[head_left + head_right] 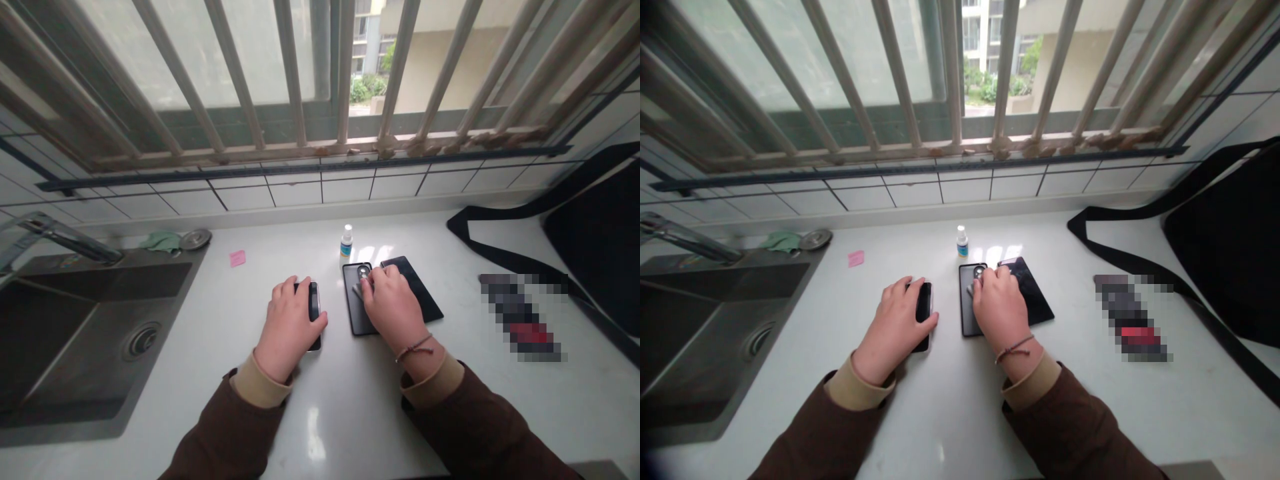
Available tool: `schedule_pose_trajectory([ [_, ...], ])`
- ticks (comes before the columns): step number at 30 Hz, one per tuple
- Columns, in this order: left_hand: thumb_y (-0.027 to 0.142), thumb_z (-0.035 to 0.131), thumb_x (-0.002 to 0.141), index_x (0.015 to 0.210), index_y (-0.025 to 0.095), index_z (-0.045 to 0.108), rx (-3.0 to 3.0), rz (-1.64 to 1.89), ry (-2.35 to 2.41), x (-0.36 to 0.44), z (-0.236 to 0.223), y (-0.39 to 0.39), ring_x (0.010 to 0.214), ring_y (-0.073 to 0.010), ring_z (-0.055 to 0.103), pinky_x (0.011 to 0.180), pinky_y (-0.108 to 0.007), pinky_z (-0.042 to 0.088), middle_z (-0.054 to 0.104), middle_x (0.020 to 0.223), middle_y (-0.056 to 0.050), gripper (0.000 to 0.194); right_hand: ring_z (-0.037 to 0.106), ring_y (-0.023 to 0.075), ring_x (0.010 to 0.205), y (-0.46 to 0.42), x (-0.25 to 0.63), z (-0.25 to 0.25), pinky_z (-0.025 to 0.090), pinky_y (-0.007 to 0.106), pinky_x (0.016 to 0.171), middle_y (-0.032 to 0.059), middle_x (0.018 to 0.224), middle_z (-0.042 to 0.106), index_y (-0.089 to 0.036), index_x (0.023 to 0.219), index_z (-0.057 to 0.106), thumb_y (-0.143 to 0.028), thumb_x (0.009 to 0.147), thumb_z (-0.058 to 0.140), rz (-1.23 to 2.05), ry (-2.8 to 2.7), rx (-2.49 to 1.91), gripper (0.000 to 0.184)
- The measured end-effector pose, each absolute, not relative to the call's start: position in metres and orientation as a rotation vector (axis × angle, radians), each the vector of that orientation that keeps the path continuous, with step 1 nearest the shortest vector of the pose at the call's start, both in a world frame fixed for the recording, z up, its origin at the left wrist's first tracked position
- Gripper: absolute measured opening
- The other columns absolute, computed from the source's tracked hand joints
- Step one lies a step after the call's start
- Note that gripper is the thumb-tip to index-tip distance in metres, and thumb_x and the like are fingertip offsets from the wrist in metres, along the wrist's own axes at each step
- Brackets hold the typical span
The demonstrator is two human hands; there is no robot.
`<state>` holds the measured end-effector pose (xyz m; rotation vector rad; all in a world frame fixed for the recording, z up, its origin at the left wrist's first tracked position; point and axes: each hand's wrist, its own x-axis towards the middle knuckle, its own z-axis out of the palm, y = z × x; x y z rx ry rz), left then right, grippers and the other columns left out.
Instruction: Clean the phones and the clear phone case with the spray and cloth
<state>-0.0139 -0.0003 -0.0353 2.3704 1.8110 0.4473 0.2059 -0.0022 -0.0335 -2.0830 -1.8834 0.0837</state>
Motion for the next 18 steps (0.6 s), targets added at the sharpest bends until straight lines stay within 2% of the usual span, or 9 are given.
schedule_pose_trajectory([
  [3,0.033,0.075,0.086,0.146,0.014,0.057,2.338,0.481,1.815,-0.023,-0.036,0.004,0.134,-0.0445,0.054,0.118,-0.062,0.046,0.058,0.144,-0.024,0.066,0.067,0.0318,0.094,-0.002,0.207,-0.035,0.046,0.038,0.078,0.0199,0.112,0.066,-0.016,0.108,0.069,-0.032,0.109,0.056,0.066,-1.944,-2.182,0.021],
  [8,0.029,0.073,0.085,0.147,0.015,0.055,2.314,0.523,1.838,-0.036,-0.04,0.01,0.133,-0.0442,0.054,0.118,-0.063,0.044,0.059,0.141,-0.023,0.066,0.07,0.0298,0.088,-0.001,0.208,-0.038,0.045,0.036,0.071,0.0188,0.108,0.067,-0.014,0.112,0.066,-0.031,0.111,0.053,0.14,-1.981,-2.213,0.021],
  [13,0.038,0.075,0.088,0.145,0.015,0.057,2.304,0.537,1.868,-0.033,-0.039,0.01,0.137,-0.0465,0.051,0.116,-0.066,0.046,0.059,0.144,-0.025,0.063,0.07,0.0273,0.085,0.0,0.209,-0.041,0.043,0.034,0.07,0.0173,0.107,0.067,-0.014,0.113,0.065,-0.027,0.111,0.053,0.159,-1.977,-2.23,0.018],
  [16,0.041,0.072,0.093,0.141,0.015,0.06,2.308,0.653,1.876,-0.028,-0.032,0.01,0.141,-0.0458,0.049,0.117,-0.067,0.044,0.059,0.146,-0.025,0.055,0.069,0.0265,0.086,0.0,0.208,-0.042,0.043,0.033,0.071,0.0155,0.106,0.067,-0.015,0.109,0.064,-0.026,0.11,0.057,0.167,-1.931,-2.188,0.013],
  [18,0.038,0.067,0.098,0.136,0.014,0.064,2.312,0.762,1.816,-0.024,-0.026,0.01,0.141,-0.0422,0.051,0.121,-0.063,0.041,0.061,0.144,-0.024,0.045,0.068,0.026,0.088,0.001,0.208,-0.042,0.044,0.033,0.073,0.0135,0.104,0.068,-0.016,0.103,0.063,-0.026,0.108,0.06,0.212,-1.862,-2.078,0.011],
])
